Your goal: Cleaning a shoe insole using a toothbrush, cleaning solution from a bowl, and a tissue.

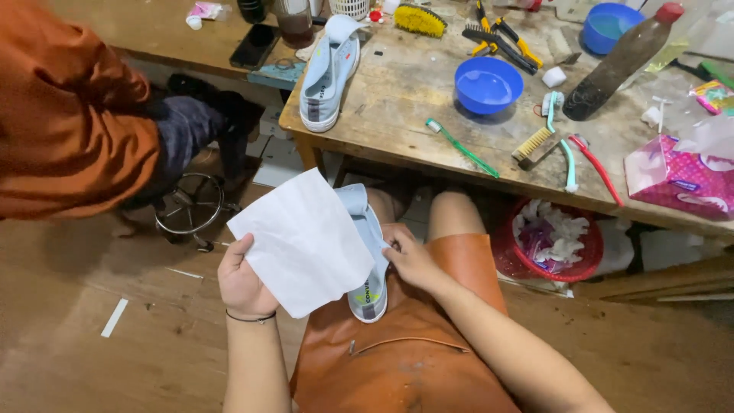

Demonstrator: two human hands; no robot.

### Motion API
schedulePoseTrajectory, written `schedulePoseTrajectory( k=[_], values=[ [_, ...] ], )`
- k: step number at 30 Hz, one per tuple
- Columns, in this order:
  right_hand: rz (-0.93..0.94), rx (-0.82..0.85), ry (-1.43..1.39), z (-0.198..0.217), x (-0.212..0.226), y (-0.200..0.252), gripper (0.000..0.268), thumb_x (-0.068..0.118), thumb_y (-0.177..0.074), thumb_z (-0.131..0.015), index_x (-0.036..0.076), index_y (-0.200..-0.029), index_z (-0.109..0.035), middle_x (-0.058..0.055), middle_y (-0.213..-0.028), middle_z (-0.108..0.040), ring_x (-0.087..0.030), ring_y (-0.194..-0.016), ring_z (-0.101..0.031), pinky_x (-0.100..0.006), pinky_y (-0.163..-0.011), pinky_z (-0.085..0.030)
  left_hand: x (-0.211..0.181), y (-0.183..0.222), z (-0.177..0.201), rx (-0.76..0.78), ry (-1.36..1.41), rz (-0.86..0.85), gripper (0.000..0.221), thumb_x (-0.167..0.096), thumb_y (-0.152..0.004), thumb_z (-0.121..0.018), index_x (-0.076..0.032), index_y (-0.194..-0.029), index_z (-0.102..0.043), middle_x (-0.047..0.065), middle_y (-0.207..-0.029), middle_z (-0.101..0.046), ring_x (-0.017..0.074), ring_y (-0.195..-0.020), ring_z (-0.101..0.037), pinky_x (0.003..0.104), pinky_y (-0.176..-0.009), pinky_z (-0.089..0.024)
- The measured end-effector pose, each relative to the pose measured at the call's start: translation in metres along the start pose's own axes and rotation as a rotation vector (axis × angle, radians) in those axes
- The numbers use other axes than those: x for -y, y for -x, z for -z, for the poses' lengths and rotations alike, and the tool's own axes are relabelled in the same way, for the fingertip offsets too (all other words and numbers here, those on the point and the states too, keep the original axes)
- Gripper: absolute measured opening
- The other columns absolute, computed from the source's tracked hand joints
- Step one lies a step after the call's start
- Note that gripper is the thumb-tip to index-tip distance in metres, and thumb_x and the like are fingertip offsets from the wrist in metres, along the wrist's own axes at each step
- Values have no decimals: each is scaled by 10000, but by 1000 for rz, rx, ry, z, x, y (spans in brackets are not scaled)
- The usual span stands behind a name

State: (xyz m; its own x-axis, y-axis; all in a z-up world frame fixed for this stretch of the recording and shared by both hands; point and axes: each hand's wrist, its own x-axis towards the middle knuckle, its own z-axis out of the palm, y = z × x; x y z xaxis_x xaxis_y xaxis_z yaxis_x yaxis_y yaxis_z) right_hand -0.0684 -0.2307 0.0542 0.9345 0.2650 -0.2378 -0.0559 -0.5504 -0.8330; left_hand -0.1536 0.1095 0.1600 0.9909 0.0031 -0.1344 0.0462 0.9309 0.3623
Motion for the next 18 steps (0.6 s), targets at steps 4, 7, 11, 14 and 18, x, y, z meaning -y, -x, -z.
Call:
schedulePoseTrajectory(
  k=[4,7,11,14,18],
  values=[
    [153,-29,40,-7,15,-5,192,274,-1033,-738,102,-1049,-655,-239,-1151,-751,-485,-1189,-757,-565,-1012,-606,-12,4,3,81,55,-34,672,-267,-1103,-503,-63,-1743,-523,194,-1673,-663,404,-1418,-714,701,-1293,-415],
    [212,-6,48,-6,13,-15,142,247,-1021,-704,114,-1056,-669,-137,-1203,-707,-407,-1249,-728,-509,-1077,-605,-15,-2,-3,123,63,-46,679,-301,-1107,-518,-51,-1738,-535,207,-1689,-646,416,-1454,-688,692,-1297,-412],
    [98,3,-8,7,14,1,126,267,-1026,-675,176,-1102,-716,-173,-1040,-767,-397,-1146,-776,-507,-998,-605,3,-10,-16,-13,-79,8,754,-357,-1061,-455,-106,-1771,-499,186,-1701,-618,416,-1442,-654,733,-1312,-365],
    [102,-13,-51,27,11,20,117,255,-1012,-687,181,-1097,-718,-176,-1053,-776,-394,-1165,-776,-503,-1028,-599,30,-22,-15,24,-85,127,747,-370,-1063,-442,-124,-1766,-499,193,-1664,-644,421,-1413,-675,752,-1298,-377],
    [37,-1,-94,57,-7,39,150,272,-1018,-658,216,-1144,-719,-162,-1147,-805,-376,-1234,-759,-507,-1108,-579,64,-35,-42,76,-45,200,749,-314,-1053,-475,-59,-1756,-506,254,-1684,-615,483,-1453,-646,778,-1303,-356]
  ],
)
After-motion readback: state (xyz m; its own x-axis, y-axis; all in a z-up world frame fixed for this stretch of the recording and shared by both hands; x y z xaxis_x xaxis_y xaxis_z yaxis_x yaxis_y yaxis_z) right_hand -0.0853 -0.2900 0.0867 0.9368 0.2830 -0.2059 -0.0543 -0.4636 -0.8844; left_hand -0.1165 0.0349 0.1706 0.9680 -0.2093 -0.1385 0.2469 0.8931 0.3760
